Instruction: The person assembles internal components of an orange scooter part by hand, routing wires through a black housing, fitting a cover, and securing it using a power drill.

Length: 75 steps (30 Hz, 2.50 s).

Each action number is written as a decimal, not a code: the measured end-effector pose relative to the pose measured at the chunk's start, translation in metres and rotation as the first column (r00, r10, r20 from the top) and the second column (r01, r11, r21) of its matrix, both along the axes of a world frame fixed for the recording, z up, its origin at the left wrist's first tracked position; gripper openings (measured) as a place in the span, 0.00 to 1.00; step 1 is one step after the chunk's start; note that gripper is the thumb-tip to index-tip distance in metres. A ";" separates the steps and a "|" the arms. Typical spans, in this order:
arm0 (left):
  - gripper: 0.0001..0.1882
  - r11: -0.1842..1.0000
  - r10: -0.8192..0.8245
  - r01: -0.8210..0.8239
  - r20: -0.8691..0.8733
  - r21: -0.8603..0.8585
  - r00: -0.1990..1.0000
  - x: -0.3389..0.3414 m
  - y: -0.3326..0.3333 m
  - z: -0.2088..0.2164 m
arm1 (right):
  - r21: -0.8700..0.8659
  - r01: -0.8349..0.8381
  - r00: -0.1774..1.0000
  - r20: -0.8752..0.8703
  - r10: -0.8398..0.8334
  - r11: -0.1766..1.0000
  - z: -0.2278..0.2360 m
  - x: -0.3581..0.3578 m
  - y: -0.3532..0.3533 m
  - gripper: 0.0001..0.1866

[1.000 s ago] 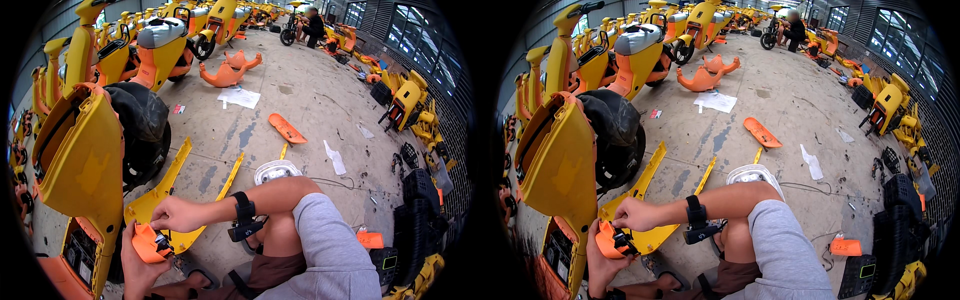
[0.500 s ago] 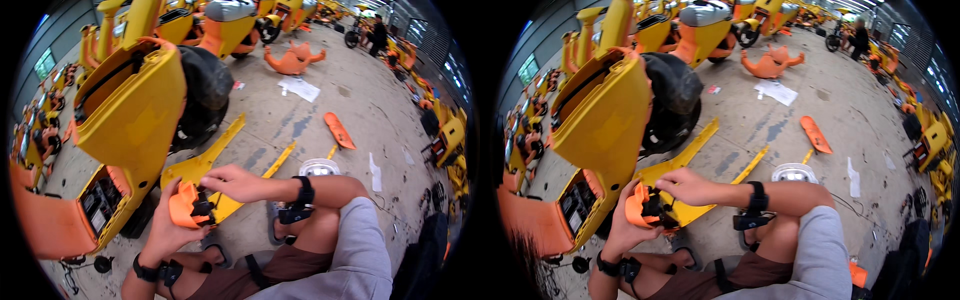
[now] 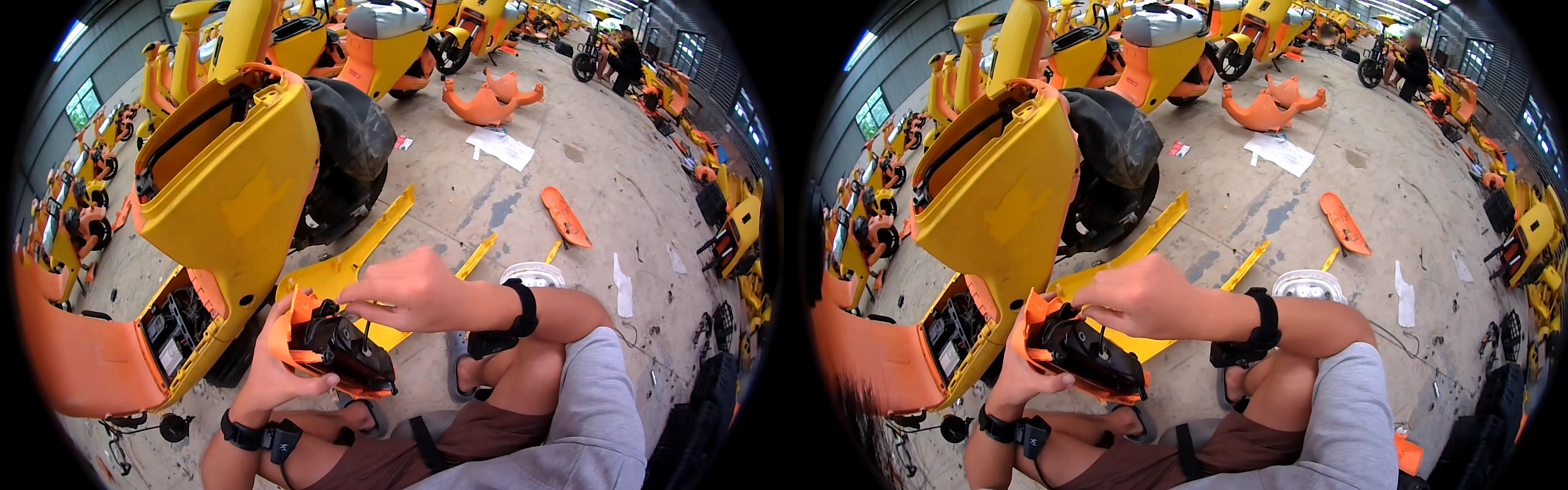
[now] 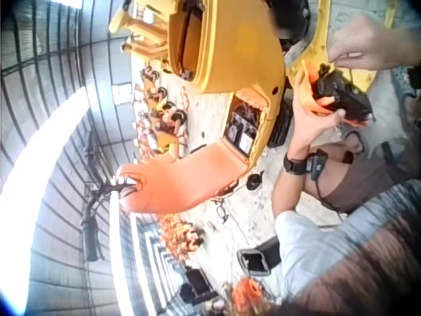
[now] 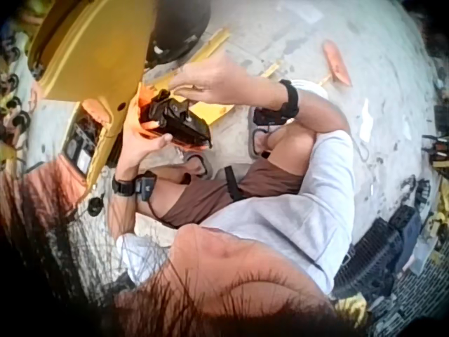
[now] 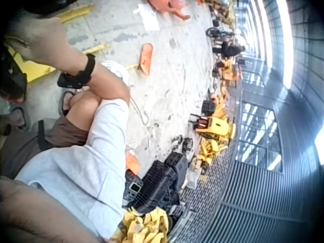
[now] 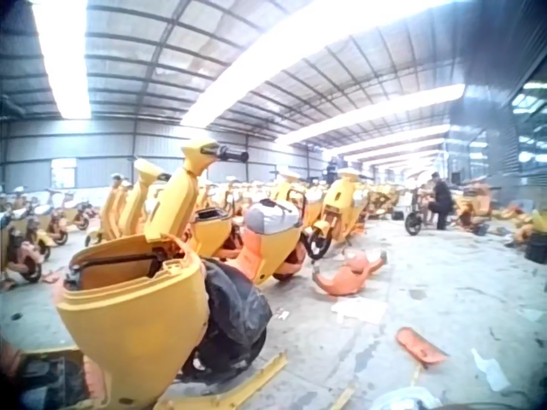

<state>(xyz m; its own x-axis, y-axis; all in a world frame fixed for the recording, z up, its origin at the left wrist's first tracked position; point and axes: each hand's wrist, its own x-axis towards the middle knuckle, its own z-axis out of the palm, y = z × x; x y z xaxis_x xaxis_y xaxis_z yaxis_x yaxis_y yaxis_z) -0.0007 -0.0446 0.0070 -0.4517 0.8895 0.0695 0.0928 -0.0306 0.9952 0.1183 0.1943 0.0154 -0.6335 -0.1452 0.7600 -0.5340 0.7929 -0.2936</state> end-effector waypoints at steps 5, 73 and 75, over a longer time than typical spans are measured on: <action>0.59 0.999 -0.032 0.033 0.074 -0.020 0.997 0.001 0.003 0.000 | 0.193 -0.045 0.990 -0.121 0.069 0.980 0.004 0.001 0.009 0.12; 0.33 0.980 0.147 -0.201 0.678 0.001 0.720 0.004 0.023 -0.021 | -0.266 -0.038 0.987 0.139 0.077 0.963 -0.032 -0.029 0.011 0.12; 0.33 0.973 0.170 -0.233 0.685 0.000 0.708 0.005 0.025 -0.012 | -0.271 0.041 0.975 0.220 0.020 0.962 -0.028 -0.031 0.009 0.12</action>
<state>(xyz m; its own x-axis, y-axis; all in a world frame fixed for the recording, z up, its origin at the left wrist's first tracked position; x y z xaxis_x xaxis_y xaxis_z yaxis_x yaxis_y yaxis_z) 0.0041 -0.0195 -0.0054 -0.5733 0.7774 -0.2588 -0.5903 -0.1728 0.7885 0.0872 0.2035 -0.0129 -0.7891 0.0555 0.6118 -0.4242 0.6712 -0.6080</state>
